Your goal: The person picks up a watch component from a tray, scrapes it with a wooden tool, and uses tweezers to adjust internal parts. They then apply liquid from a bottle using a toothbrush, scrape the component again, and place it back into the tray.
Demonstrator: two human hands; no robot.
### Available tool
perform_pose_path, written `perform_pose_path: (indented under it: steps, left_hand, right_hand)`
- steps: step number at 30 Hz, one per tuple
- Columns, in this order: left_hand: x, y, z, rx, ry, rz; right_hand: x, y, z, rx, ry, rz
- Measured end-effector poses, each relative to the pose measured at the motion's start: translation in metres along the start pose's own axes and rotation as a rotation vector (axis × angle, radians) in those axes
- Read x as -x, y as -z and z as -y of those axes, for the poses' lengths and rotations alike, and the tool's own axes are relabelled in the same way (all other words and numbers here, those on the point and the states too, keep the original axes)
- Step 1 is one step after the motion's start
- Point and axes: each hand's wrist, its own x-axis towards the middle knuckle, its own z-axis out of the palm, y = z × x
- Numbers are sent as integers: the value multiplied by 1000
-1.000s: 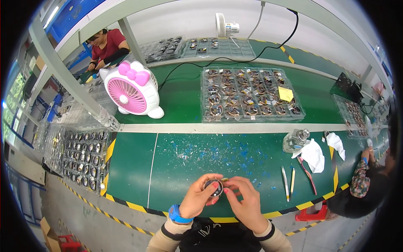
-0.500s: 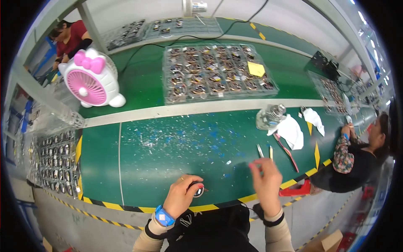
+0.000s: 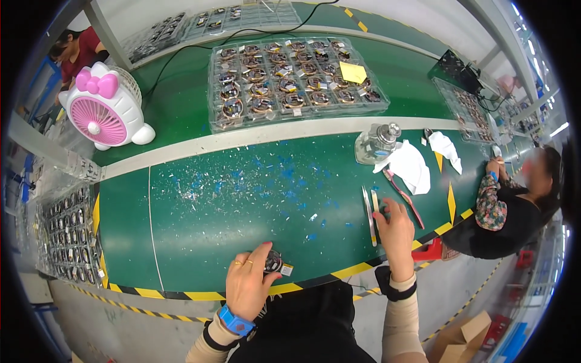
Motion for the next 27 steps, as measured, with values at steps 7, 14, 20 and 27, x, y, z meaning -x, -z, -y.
perform_pose_path:
  steps: [7, 14, 20, 27]
  left_hand:
    - [9, -2, 3, -10, 6, -47]
    - [4, -4, 5, -63, -31, -53]
    - [3, -6, 5, -79, -2, -38]
    - [2, -15, 4, -39, 30, -168]
  right_hand:
    - [-6, 4, -4, -35, 30, -53]
    - [5, -5, 7, -91, 157, 87]
    - [23, 45, 73, -1009, -204, 449]
    - [53, 13, 107, -969, 230, 554]
